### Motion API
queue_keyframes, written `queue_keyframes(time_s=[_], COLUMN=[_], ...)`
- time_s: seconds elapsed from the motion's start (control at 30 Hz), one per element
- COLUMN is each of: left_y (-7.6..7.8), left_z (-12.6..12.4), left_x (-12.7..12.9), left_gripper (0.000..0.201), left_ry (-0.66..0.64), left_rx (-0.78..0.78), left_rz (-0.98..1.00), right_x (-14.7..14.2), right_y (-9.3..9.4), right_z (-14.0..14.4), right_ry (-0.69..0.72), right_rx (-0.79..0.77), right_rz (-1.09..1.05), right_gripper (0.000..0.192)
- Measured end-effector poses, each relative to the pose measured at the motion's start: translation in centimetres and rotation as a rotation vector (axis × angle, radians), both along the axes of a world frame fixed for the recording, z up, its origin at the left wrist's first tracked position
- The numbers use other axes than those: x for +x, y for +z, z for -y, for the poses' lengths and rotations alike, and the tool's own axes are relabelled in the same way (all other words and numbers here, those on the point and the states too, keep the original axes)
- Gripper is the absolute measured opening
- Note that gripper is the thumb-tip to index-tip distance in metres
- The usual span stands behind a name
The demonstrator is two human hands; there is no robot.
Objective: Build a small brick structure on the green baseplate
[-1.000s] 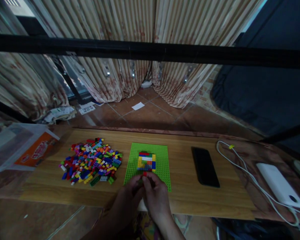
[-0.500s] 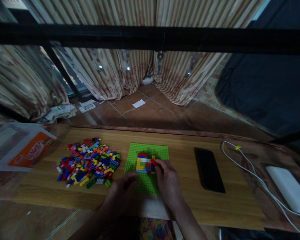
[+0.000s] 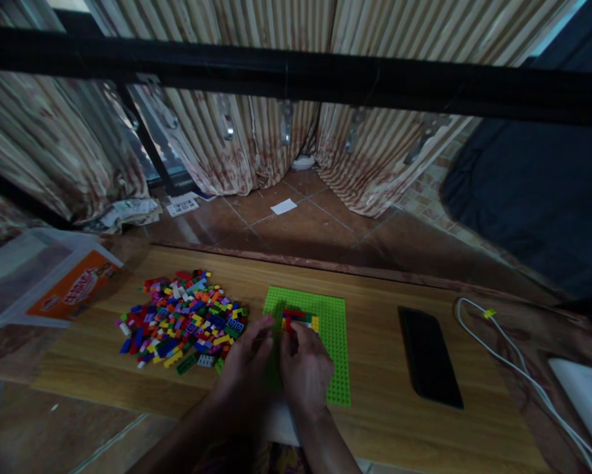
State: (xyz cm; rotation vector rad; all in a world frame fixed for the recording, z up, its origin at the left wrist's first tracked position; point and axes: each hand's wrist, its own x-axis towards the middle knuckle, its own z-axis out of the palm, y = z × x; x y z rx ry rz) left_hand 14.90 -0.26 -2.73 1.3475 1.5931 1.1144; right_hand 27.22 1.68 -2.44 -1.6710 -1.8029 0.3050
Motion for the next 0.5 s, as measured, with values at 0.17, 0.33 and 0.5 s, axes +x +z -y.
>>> queue_keyframes(time_s=[0.17,0.33,0.5], left_y=[-1.0,-1.3,-1.6], left_z=[-0.4,-0.4,-0.6], left_x=[0.3,0.3,0.0], left_gripper=[0.044,0.049,0.051], left_ry=[-0.024,-0.059,-0.105], left_rx=[-0.022,-0.014,-0.014], left_rz=[0.057,0.087,0.079], right_x=[-0.6,-0.8,-1.1], right_y=[-0.9,-1.3,-1.1], right_z=[-0.2,-0.3,-0.4], right_ry=[0.002,-0.013,-0.032], right_rx=[-0.005,-0.017,-0.064], right_rz=[0.050,0.087,0.113], right_gripper=[0.024,0.030,0.032])
